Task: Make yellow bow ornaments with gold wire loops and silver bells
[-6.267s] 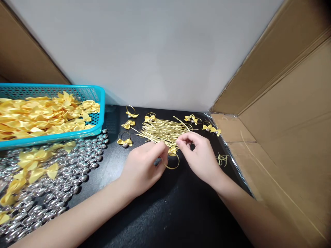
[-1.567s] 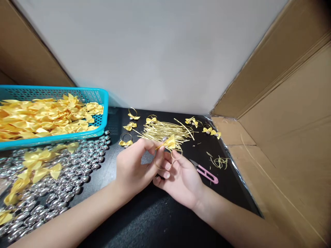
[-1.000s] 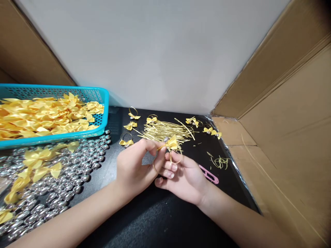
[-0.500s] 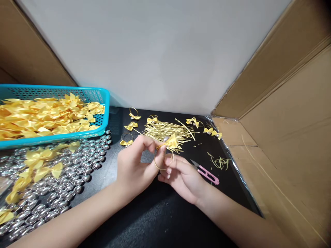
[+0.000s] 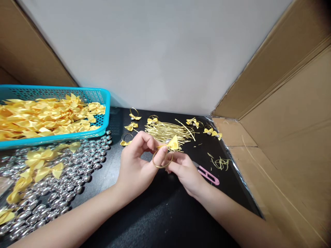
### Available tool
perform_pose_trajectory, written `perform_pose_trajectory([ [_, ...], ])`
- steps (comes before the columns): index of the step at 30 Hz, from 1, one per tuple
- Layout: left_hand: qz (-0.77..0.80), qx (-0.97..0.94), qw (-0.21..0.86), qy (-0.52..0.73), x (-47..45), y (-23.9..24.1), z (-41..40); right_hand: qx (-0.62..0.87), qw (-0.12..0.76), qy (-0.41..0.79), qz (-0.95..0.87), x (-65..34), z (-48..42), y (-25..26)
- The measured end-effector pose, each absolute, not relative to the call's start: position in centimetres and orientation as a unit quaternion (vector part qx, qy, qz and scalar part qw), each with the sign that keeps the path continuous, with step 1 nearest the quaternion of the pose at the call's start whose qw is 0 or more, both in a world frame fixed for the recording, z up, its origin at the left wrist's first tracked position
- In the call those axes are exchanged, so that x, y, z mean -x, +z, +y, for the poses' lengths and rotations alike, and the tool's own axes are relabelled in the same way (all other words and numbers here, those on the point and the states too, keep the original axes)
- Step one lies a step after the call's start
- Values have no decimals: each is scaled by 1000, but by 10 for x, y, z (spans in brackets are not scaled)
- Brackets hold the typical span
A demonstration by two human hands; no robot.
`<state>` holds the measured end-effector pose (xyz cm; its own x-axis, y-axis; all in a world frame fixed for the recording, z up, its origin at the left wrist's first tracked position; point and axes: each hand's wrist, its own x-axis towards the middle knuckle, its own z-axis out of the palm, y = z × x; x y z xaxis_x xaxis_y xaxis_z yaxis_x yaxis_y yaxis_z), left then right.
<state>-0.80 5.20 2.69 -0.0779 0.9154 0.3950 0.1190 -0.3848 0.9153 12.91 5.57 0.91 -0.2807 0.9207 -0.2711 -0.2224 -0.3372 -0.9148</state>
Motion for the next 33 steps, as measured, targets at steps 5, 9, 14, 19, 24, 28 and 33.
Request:
perform_pose_trajectory([
  [5,410,-484,511,580,8,29,61,461,425,659,-416,-137,68,1],
  [9,412,-441,564,563,10,25,66,416,394,713,-405,-147,75,-1],
  [14,415,-407,560,591,12,27,70,344,366,789,-353,-157,81,-1],
  [19,414,-371,579,596,10,30,71,303,345,826,-326,-156,81,-5],
  [24,402,-368,605,581,7,23,70,329,329,819,-335,-151,77,-10],
  [28,408,-436,570,564,6,20,69,389,358,773,-351,-150,77,-12],
  [33,429,-576,415,559,9,21,63,439,543,605,-382,-155,76,-5],
])
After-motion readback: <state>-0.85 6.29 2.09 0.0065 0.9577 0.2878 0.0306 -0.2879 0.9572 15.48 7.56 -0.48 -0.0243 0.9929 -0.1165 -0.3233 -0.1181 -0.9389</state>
